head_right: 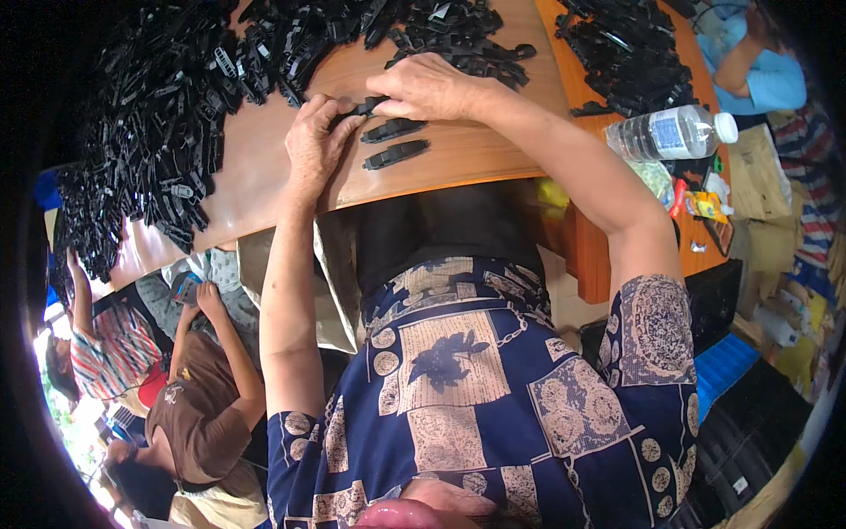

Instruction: The person assembles small plastic components by hand and lines them up on the table, gathers and rearranges loose plastic pieces across the surface, and continues assembling the plastic parts.

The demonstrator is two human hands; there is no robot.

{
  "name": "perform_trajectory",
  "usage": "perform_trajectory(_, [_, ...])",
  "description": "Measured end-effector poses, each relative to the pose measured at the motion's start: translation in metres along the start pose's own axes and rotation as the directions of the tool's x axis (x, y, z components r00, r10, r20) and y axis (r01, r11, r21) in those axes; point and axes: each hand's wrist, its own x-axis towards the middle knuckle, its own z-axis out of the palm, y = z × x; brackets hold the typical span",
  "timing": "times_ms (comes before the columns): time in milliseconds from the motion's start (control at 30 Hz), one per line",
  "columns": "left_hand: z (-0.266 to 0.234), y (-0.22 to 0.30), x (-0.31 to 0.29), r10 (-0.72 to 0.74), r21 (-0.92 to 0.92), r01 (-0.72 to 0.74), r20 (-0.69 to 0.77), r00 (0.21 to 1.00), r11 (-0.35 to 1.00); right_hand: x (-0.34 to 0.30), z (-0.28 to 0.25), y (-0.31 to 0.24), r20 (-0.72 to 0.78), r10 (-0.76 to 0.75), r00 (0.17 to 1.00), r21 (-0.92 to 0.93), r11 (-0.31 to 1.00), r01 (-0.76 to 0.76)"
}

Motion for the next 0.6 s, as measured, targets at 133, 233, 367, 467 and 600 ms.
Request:
perform_trajectory(133, [-0.001,0.001,0.0,0.012,0.022,-0.012,0.017,1.0,1.0,-0.004,0.006,-0.001,-0.087,0.032,0.996,0.038,0.999,-0.028])
perform_trajectory(233, [-0.003,0.002,-0.001,0.005,0.018,-0.006,0.021,1.0,1.0,-0.001,0.004,-0.002,-0.081,-0.001,0.997,0.011,1.0,0.001])
perform_trajectory(367, [-0.004,0.005,-0.001,0.02,0.038,-0.021,0.01,1.0,0.999,-0.018,-0.012,0.001,-0.046,0.044,0.998,0.062,0.997,-0.041])
perform_trajectory(467, [-0.007,0.003,-0.001,0.026,0.032,-0.026,0.005,1.0,0.999,-0.03,-0.023,0.002,-0.036,0.191,0.981,0.141,0.973,-0.184])
perform_trajectory(600, [-0.008,0.006,-0.003,0.006,-0.001,-0.006,0.016,1.0,1.0,-0.022,-0.022,-0.005,-0.093,0.141,0.986,0.112,0.985,-0.13])
